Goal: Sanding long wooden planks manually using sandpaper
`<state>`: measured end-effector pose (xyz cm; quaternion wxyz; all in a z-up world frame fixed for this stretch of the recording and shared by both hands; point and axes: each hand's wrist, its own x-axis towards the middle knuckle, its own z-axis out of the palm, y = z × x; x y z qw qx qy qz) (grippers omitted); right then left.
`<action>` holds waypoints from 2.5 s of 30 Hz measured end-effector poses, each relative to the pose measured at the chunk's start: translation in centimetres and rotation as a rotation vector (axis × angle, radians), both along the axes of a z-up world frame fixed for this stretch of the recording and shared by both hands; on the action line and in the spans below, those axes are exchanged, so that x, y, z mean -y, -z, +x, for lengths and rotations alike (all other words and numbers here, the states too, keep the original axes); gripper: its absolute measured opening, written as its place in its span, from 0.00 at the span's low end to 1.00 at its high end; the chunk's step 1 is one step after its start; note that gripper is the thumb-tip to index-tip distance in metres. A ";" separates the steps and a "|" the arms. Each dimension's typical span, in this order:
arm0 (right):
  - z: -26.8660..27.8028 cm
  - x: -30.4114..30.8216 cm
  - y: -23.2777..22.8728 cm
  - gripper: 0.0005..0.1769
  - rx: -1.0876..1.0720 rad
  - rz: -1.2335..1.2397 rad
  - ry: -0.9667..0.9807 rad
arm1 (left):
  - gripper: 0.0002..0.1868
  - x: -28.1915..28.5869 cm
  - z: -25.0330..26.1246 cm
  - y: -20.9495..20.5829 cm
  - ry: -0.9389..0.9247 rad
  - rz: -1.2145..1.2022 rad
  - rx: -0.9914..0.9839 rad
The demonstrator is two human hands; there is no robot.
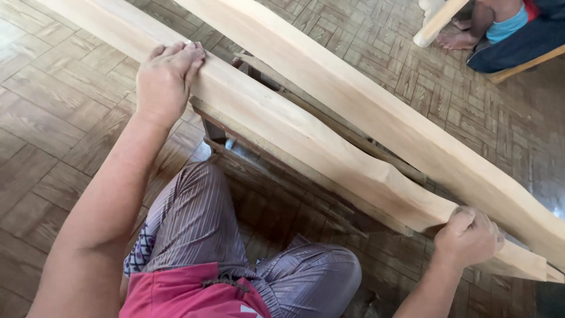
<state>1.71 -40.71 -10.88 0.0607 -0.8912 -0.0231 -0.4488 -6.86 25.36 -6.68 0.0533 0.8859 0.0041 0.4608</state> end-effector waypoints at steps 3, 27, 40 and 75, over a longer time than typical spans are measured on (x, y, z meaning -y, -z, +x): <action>0.2 0.6 0.4 0.18 0.074 -0.081 -0.024 | 0.10 3.0 1.3 -1.2 -0.167 -0.095 -0.022; -1.8 -3.1 -1.0 0.23 0.151 0.085 -0.439 | 0.11 -5.1 0.3 0.0 -0.257 -0.290 0.008; -4.6 -4.6 -4.8 0.19 -0.084 -0.314 0.037 | 0.06 27.2 5.8 -0.8 0.672 0.058 -0.134; 0.1 0.6 0.5 0.20 0.019 -0.011 -0.031 | 0.19 23.8 4.3 -2.2 0.760 0.139 -0.187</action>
